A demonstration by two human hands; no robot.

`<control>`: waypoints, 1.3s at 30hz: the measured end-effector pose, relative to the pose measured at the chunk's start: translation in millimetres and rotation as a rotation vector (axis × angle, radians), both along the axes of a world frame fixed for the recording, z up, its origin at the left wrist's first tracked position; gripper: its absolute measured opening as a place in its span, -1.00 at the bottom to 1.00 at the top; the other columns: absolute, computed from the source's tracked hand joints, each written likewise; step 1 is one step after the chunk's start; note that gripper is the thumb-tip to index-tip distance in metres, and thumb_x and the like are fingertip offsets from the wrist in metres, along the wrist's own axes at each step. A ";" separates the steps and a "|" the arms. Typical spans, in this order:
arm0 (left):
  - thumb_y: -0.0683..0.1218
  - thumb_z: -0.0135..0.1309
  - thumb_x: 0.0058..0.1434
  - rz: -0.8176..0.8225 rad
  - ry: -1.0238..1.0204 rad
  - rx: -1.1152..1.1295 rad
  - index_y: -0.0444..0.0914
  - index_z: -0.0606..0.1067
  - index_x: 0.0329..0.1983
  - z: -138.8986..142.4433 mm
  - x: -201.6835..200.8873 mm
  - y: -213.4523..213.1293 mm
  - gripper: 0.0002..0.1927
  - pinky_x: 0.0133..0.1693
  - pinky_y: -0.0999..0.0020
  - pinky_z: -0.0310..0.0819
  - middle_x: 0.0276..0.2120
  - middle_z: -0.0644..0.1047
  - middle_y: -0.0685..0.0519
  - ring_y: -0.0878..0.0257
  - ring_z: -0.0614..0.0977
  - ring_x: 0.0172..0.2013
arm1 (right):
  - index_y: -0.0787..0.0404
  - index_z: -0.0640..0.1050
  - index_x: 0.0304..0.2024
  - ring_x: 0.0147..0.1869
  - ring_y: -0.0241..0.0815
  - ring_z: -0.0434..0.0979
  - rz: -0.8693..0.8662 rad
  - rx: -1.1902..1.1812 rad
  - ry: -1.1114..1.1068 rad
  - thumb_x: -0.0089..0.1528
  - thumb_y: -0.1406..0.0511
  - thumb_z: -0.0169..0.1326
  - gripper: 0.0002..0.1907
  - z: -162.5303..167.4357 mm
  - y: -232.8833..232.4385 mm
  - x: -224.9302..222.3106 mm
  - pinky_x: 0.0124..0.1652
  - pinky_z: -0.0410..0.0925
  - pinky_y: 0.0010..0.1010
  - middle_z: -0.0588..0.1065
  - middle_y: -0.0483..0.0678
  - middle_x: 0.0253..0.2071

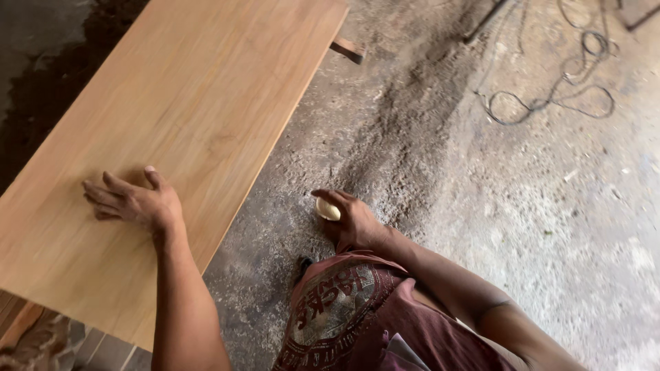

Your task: The person carries a wooden board across the workshop floor and places it on a stand. They sand the board's surface with a sanding block, rubbing along the wood, then pick up a can of wood stain and a brush and brush the stain across the board, coating the surface.

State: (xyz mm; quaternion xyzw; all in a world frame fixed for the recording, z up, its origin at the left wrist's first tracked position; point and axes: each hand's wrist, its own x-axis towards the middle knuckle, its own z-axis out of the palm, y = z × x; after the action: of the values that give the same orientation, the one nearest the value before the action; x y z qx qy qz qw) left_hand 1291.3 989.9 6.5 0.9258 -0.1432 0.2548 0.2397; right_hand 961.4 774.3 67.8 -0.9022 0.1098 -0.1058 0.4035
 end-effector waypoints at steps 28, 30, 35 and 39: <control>0.18 0.17 0.39 0.360 0.027 0.449 -0.39 0.12 0.45 -20.7 44.7 19.8 -0.18 0.20 -0.44 0.08 0.42 0.17 -0.31 -0.27 0.16 0.46 | 0.00 0.20 0.50 0.66 0.12 -0.09 0.095 -0.517 -0.120 0.40 0.03 -0.06 -0.36 -44.6 -184.1 341.9 0.49 -0.17 0.17 0.05 0.04 0.58; 0.19 0.18 0.39 0.360 0.039 0.464 -0.40 0.12 0.44 -21.7 47.5 19.5 -0.17 0.19 -0.44 0.08 0.40 0.18 -0.32 -0.27 0.17 0.44 | 0.01 0.19 0.49 0.64 0.14 -0.13 0.119 -0.514 -0.060 0.37 0.03 -0.04 -0.33 -38.0 -184.2 344.3 0.46 -0.21 0.18 0.04 0.06 0.56; 0.15 0.20 0.40 0.309 0.114 0.323 -0.33 0.16 0.36 -16.2 48.9 17.8 -0.28 0.25 -0.36 0.14 0.40 0.22 -0.21 -0.16 0.20 0.48 | -0.01 0.19 0.51 0.67 0.12 -0.18 0.121 -0.542 0.030 0.36 0.07 -0.04 -0.32 -31.1 -182.5 349.8 0.49 -0.24 0.14 0.03 0.04 0.59; 0.16 0.23 0.35 0.313 0.109 0.306 -0.35 0.18 0.35 -11.6 47.3 16.1 -0.25 0.23 -0.36 0.13 0.38 0.23 -0.23 -0.16 0.20 0.44 | 0.00 0.19 0.51 0.65 0.13 -0.18 0.121 -0.520 -0.014 0.35 0.07 -0.06 -0.32 -33.2 -182.9 347.4 0.47 -0.24 0.16 0.01 0.07 0.58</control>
State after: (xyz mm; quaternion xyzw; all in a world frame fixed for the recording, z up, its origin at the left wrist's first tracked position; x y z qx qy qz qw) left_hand 1338.6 1006.0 -5.1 0.9747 -0.0218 0.2139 0.0612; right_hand 1308.8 591.5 34.5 -0.9798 0.0219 -0.1120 0.1643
